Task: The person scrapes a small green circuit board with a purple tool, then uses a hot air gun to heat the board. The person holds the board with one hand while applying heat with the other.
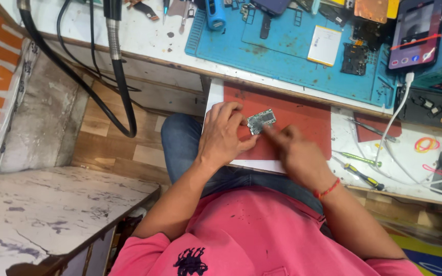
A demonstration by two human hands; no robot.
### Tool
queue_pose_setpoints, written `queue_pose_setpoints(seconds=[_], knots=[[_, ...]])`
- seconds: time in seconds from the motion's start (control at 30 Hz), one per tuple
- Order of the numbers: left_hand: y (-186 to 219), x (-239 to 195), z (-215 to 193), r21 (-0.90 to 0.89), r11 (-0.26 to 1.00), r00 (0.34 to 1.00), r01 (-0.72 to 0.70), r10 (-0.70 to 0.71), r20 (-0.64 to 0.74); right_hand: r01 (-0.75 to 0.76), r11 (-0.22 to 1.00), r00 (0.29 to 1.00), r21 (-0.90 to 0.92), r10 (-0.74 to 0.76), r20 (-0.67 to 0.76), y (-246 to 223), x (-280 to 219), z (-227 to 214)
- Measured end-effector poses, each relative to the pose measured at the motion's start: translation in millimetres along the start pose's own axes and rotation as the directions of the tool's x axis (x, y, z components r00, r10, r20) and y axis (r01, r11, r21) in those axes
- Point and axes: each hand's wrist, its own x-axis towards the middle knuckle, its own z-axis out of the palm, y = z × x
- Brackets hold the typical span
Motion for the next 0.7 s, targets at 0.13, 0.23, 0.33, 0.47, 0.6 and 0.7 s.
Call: queue_pose_setpoints(seconds=[0.13, 0.23, 0.33, 0.47, 0.6, 0.7], knots=[[2.4, 4.8, 0.1, 0.001, 1.000, 1.000, -0.003, 0.003, 0.022, -0.037, 0.999, 0.999, 0.012, 0.037, 0.013, -4.6, 0.1, -10.8], [-1.6, 7.1, 0.9, 0.017, 0.998, 0.997, -0.061, 0.062, -0.047, 0.008, 1.000, 1.000, -0.025, -0.008, 0.002, -9.9, 3.1, -12.2], [-6.4, -6.5, 8.3, -0.008, 0.999, 0.999, -0.052, 0.052, 0.003, -0.050, 0.998, 0.993, -0.040, 0.045, -0.110, -6.2, -0.2, -7.1], [-10.4, -0.2, 7.2, -0.004, 0.998, 0.998, -0.061, 0.061, -0.011, 0.040, 0.996, 0.999, 0.078, -0.042, 0.032, -9.4, -2.2, -4.9], [-7.0, -3.9, 4.7, -0.018, 0.997, 0.997, -0.072, 0.072, -0.006, -0.070, 0.997, 0.993, -0.025, 0.067, -0.102, -1.3, -4.8, -1.0], [-8.4, 1.7, 2.1, -0.053, 0.995, 0.996, -0.080, 0.078, -0.034, 0.014, 1.000, 1.000, -0.010, -0.014, -0.026, 4.6, 0.0, 1.0]])
